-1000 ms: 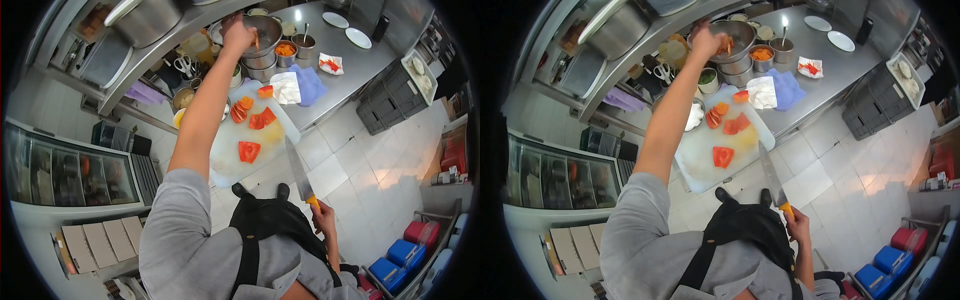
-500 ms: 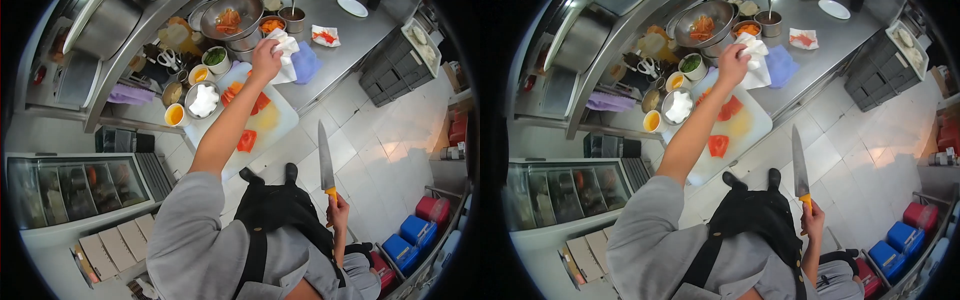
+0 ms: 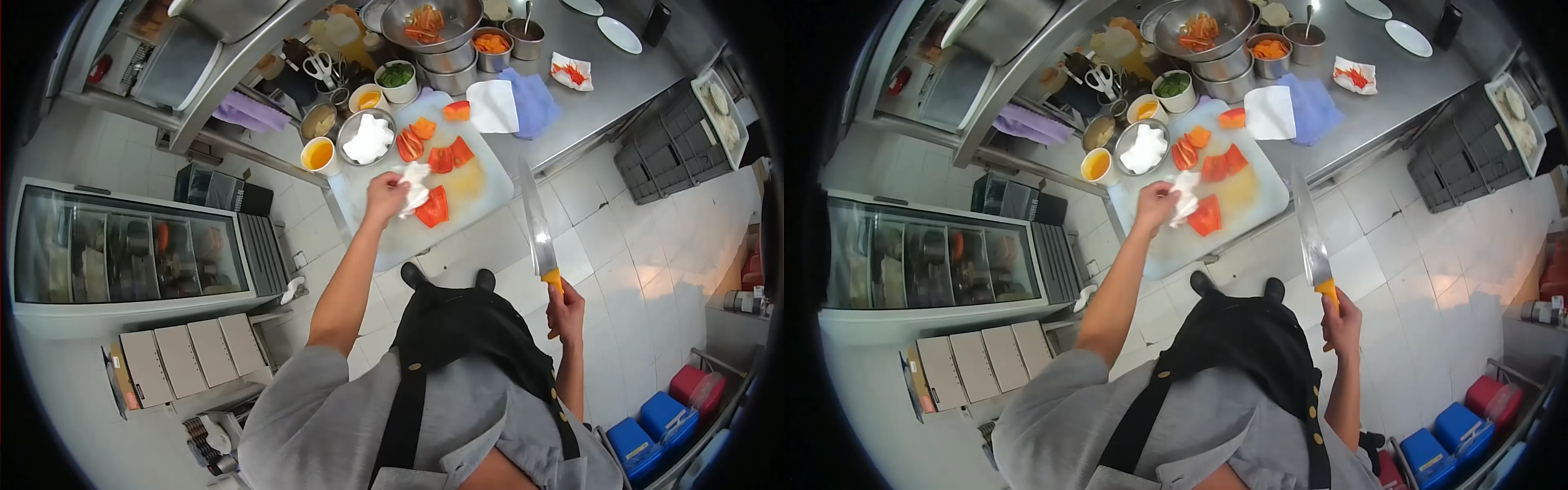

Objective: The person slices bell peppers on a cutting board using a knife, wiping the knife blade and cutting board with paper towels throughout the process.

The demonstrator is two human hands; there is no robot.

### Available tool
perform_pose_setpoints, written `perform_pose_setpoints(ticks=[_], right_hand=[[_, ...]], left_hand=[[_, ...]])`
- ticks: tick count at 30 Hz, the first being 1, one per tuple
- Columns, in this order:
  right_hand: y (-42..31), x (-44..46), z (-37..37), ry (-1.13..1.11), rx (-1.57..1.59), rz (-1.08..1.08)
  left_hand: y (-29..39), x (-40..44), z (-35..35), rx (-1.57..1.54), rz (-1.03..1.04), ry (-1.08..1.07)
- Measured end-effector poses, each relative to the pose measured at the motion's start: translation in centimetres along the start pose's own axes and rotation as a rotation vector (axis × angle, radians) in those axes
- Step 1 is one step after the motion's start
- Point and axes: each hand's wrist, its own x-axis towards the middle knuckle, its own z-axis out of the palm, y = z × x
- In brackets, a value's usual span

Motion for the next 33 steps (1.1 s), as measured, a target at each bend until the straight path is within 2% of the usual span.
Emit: perform_pose_setpoints(ticks=[1,2,4,6,7,8,9,11,12,14,15,17,18,19,21,22,23,24,25,26,27,29,30,32,33], right_hand=[[0.5,-0.3,0.1,0.009,-0.002,0.001],[1.0,-0.6,0.3,0.038,0.046,-0.004],[2.3,-0.4,0.4,0.049,0.031,0.03],[3.0,-0.1,0.6,0.054,0.042,0.049],[3.0,0.2,0.9,0.056,0.041,0.047],[2.9,0.6,1.2,0.045,0.029,0.001],[2.7,0.6,1.4,0.034,0.014,-0.04],[1.5,0.9,2.0,0.017,0.036,-0.037],[1.2,0.3,2.4,0.013,0.046,-0.077],[1.1,-0.4,2.8,0.011,0.025,-0.119],[0.9,-0.8,2.5,-0.014,0.013,-0.117],[3.1,-0.3,2.8,0.13,-0.222,-0.4],[2.9,-0.3,3.4,0.131,-0.219,-0.394],[2.0,-0.2,4.4,0.172,-0.27,-0.525],[-0.6,0.3,7.2,0.232,-0.399,-0.75],[-1.9,0.7,8.9,0.249,-0.476,-0.845],[-2.9,0.9,10.8,0.241,-0.47,-0.842],[-3.7,1.1,12.6,0.183,-0.544,-0.87],[-4.2,1.3,13.6,0.125,-0.617,-0.904],[-4.3,1.5,14.1,0.11,-0.615,-0.91],[-4.4,1.7,14.3,0.088,-0.649,-0.892],[-4.5,1.8,14.4,0.06,-0.681,-0.878],[-4.7,1.9,14.2,0.072,-0.673,-0.901],[-4.6,1.3,13.0,0.092,-0.667,-0.911],[-4.2,0.3,11.9,0.039,-0.64,-0.868]], left_hand=[[0.9,-0.9,-1.1,-0.073,0.023,0.096],[1.8,-1.9,-1.5,-0.072,0.022,0.096],[4.1,-4.2,-2.1,0.143,0.085,0.301],[4.5,-6.0,1.8,0.326,0.365,0.297],[2.2,-5.9,4.2,0.471,0.601,0.206],[0.5,-5.4,6.8,0.619,0.61,-0.023],[0.1,-5.3,7.5,0.615,0.606,-0.027],[1.0,-3.3,8.7,0.541,0.397,-0.123],[1.4,-2.1,7.9,0.54,0.4,-0.133],[2.0,0.5,3.9,0.033,-0.102,-0.223],[2.2,0.8,2.0,0.002,-0.047,-0.119],[1.8,-0.7,-1.7,-0.155,0.013,0.084],[2.1,-1.8,-2.9,-0.282,0.032,0.184],[2.5,-3.6,-2.5,-0.277,0.029,0.178],[3.4,-8.4,0.0,-0.535,0.109,0.279],[3.7,-10.9,2.6,-0.483,0.057,0.287],[4.4,-12.9,6.0,-0.612,0.041,0.231],[5.7,-14.3,9.1,-0.549,0.104,0.215],[6.0,-13.9,11.5,-0.436,0.265,0.326],[5.3,-12.4,11.3,-0.261,0.188,0.4],[5.8,-11.4,11.1,-0.26,0.183,0.418],[7.2,-10.0,10.7,-0.323,-0.033,0.44],[6.7,-9.3,10.9,-0.377,0.022,0.494],[4.7,-6.6,8.6,-0.127,0.187,0.714],[2.5,-4.3,6.2,-0.232,0.181,0.75]])
